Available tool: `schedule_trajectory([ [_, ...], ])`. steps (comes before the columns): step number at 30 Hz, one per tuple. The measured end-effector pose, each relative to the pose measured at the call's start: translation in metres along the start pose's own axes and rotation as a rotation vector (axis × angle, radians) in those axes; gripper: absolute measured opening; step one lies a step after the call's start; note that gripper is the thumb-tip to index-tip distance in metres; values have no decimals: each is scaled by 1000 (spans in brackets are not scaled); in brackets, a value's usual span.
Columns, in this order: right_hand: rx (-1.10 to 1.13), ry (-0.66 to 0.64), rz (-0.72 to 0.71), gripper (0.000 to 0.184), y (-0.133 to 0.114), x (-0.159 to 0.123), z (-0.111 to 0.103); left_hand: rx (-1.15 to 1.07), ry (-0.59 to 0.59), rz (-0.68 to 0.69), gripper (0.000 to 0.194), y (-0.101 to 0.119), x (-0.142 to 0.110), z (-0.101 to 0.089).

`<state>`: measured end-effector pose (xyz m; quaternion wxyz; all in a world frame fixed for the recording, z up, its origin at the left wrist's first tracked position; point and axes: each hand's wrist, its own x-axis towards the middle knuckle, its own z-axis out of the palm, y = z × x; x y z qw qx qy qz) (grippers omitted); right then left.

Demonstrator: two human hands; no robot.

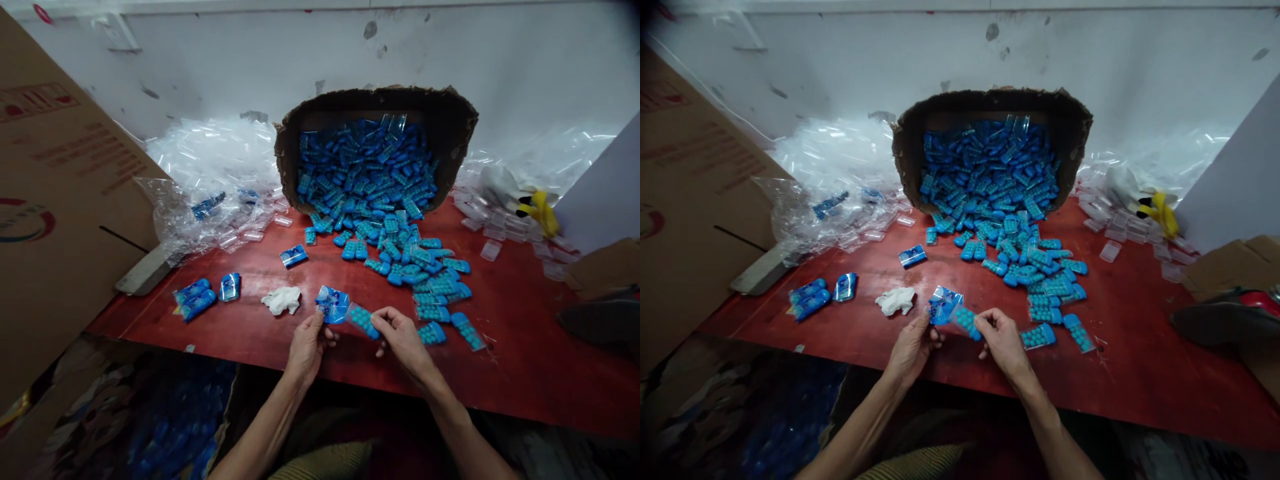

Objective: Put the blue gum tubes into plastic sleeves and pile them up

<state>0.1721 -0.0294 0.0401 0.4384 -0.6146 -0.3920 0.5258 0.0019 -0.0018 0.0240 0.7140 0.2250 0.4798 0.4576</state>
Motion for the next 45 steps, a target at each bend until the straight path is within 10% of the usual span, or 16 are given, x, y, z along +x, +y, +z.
schedule_trajectory([
  [24, 23, -95, 29, 27, 8, -1, 12, 145, -16, 69, 28, 4, 5, -2],
  [30, -182, 57, -219, 21, 8, -10, 25, -22, -110, -96, 29, -2, 1, 6],
  [37, 206, -361, -44, 26, -5, -5, 18, -79, -253, -201, 24, -1, 0, 0],
  [45, 314, -378, -116, 56, -2, 4, 16, -118, -414, -253, 22, 3, 1, 1],
])
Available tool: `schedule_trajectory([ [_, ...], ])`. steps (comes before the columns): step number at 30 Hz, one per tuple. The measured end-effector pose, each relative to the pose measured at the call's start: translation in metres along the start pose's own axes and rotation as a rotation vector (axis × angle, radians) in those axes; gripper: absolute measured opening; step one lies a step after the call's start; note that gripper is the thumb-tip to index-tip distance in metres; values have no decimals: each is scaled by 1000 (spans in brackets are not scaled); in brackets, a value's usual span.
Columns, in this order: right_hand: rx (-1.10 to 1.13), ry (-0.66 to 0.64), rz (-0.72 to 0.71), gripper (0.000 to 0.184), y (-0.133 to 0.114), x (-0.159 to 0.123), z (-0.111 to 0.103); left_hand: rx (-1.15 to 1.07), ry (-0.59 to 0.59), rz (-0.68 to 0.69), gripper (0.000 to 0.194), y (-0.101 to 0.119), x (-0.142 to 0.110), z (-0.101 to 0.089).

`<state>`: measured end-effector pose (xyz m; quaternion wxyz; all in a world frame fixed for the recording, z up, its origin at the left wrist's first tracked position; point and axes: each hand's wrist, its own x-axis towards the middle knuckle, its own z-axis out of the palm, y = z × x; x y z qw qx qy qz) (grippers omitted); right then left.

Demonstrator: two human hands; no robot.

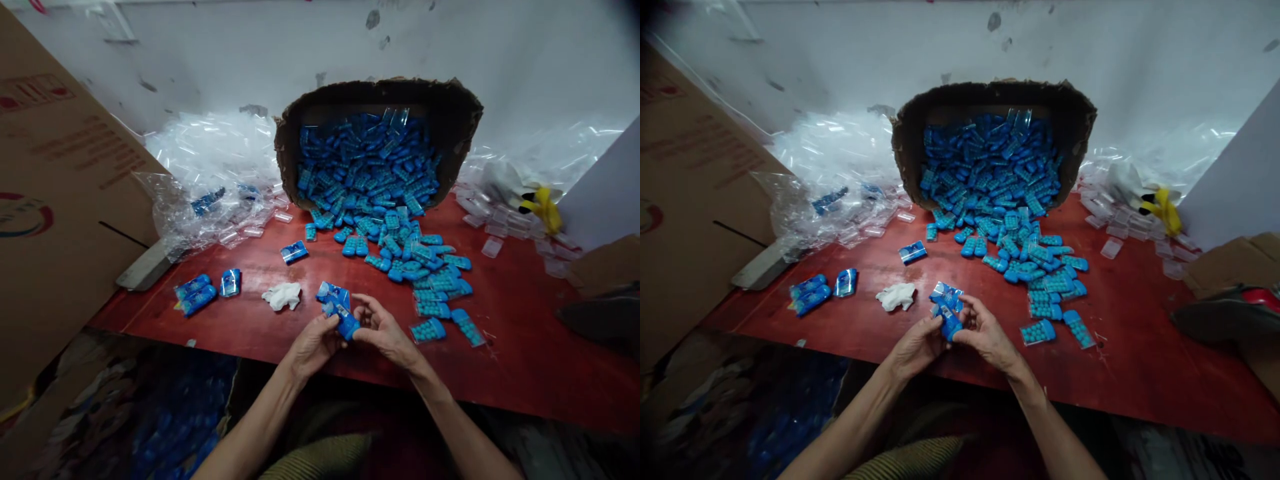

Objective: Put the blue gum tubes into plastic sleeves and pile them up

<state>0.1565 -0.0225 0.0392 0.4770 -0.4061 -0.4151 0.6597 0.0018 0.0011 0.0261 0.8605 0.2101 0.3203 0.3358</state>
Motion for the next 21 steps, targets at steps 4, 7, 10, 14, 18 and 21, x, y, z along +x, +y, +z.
schedule_trajectory([
  [4, 48, -71, 5, 69, 1, 1, -9, -8, -84, -16, 22, 0, -1, 0],
  [7, 53, -102, 27, 63, 3, 1, -11, -3, -86, -12, 25, -2, -1, 2],
  [10, 52, -94, 24, 61, 6, 1, -9, -17, -31, 47, 24, -6, 0, 6],
  [14, 61, -97, 12, 56, 11, 0, -3, -6, 13, 64, 22, -11, -1, 9],
  [18, 78, -77, 1, 57, 12, -1, -2, 25, 17, 40, 23, -8, -7, 9],
  [21, 109, -77, 13, 57, 14, 0, -3, 44, -12, 24, 24, -6, -12, 7],
])
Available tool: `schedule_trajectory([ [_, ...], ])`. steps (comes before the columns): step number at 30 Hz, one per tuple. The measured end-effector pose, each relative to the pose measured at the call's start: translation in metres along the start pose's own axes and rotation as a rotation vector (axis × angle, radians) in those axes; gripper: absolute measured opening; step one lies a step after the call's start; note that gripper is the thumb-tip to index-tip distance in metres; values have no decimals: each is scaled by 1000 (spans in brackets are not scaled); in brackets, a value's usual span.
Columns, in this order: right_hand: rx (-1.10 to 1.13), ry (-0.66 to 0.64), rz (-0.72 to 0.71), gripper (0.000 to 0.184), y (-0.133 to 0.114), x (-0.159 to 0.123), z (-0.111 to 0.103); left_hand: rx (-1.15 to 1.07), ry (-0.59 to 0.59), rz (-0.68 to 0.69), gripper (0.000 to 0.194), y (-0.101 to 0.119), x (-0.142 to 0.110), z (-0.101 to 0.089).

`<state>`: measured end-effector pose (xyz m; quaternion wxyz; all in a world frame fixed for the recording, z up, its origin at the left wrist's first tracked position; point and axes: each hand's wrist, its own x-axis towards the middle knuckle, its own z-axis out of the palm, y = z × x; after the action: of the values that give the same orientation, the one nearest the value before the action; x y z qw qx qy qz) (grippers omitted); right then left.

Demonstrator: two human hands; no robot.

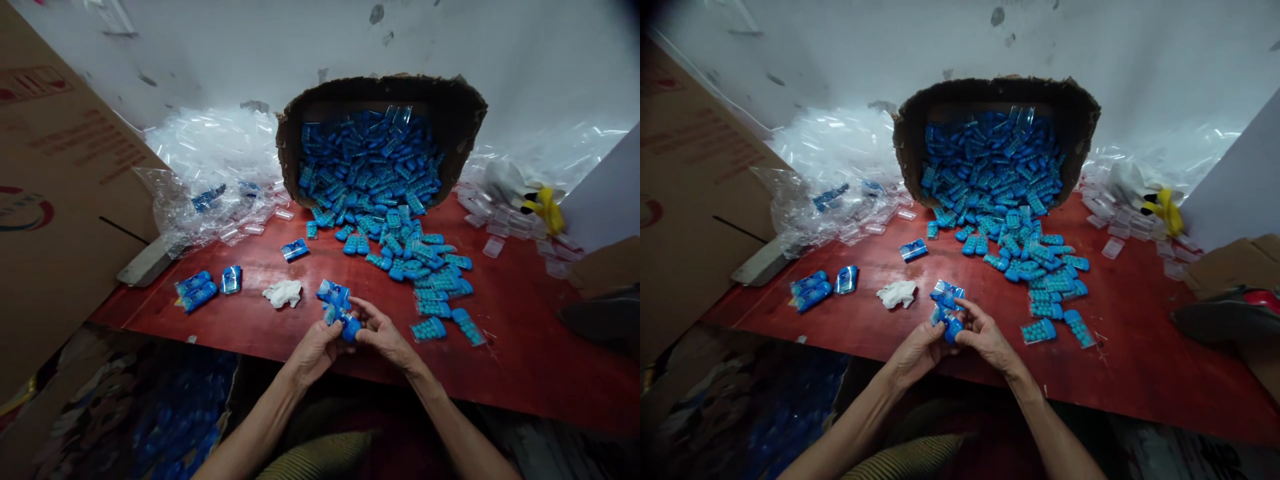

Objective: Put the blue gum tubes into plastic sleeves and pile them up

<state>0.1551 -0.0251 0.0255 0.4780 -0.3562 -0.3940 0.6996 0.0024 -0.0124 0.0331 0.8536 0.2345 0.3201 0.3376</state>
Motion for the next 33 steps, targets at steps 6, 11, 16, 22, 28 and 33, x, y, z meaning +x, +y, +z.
schedule_trajectory([
  [6, -55, -76, 13, 53, 8, 5, -1, 14, 3, 68, 24, -2, -5, -7],
  [11, -592, 29, -59, 39, -1, 19, -4, -158, 161, 282, 17, 40, -14, -27],
  [16, -1238, 224, -161, 26, -3, 45, -5, -415, 364, 572, 50, 103, -23, -56],
  [22, -1646, 315, -80, 18, 16, 66, 0, -232, 432, 258, 20, 63, -13, -49],
  [28, -1652, 319, -80, 20, 15, 66, -2, -27, 439, 99, 22, 14, 4, -25],
  [33, -1601, 382, -99, 16, 18, 70, -1, 55, 457, 128, 24, 13, 8, -22],
])
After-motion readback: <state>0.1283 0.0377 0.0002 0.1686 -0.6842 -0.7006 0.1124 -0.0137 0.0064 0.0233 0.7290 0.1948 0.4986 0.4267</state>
